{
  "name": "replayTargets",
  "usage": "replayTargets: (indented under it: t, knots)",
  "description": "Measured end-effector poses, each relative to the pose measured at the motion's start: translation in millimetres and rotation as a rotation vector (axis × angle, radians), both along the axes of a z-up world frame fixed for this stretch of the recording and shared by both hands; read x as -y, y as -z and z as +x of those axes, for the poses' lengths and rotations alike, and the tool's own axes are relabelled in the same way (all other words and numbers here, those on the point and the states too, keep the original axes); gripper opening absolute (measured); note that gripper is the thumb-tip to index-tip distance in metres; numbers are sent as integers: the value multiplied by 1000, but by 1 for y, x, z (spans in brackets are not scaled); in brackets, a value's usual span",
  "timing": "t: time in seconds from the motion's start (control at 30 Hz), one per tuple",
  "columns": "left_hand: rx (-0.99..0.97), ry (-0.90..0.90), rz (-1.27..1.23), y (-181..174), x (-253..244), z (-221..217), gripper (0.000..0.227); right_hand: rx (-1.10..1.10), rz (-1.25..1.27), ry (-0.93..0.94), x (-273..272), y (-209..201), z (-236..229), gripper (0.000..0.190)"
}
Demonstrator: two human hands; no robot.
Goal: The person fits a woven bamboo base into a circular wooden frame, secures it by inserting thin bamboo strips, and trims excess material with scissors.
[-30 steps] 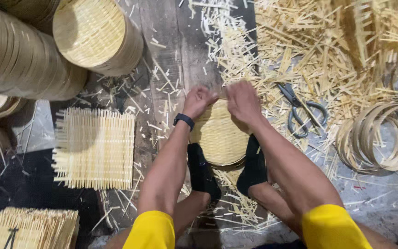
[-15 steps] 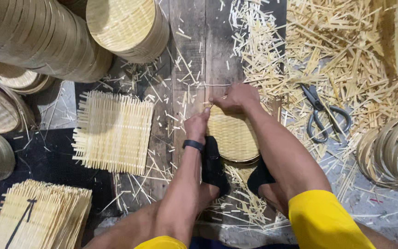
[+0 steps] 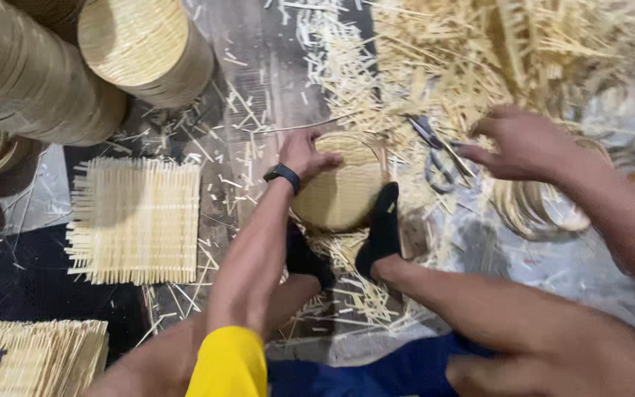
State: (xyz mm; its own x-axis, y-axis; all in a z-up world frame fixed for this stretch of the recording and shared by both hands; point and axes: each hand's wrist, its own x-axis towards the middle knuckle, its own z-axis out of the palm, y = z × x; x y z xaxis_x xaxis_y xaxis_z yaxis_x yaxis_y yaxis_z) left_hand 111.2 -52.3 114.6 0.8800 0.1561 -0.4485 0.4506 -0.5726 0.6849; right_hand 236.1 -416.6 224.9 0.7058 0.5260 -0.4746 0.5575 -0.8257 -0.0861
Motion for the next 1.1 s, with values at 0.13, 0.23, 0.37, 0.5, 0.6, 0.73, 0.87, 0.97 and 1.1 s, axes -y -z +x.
replayTargets:
  t: [0.13, 0.23, 0.37, 0.5, 0.6, 0.73, 0.87, 0.97, 1.1]
  knots:
    - [358, 90, 342, -37, 39, -8, 60, -76, -37, 305, 96, 1, -27, 53]
    - [528, 361, 524, -11, 60, -58, 40, -209, -28, 397, 114, 96, -36, 50]
    - [456, 579, 745, 38, 58, -114, 40, -237, 168, 409, 91, 233, -52, 43]
    - [337, 455, 723, 42, 51, -144, 54, 252, 333, 244, 73, 294, -59, 62]
    - [242, -12, 560, 40, 67, -114, 96, 63, 211, 407, 61, 302, -52, 64]
    - [-18, -184, 652, 58, 102, -47, 149, -455, 320, 654, 63, 287, -25, 56]
    - [60, -237, 600, 58, 101, -37, 131, -797, 599, 867, 84, 254, -42, 48]
    - [391, -172, 532, 56, 103, -56, 134, -862, 650, 916, 93, 245, -84, 55]
    - [373, 30, 491, 73, 90, -58, 127, -396, 295, 728, 91, 254, -110, 62]
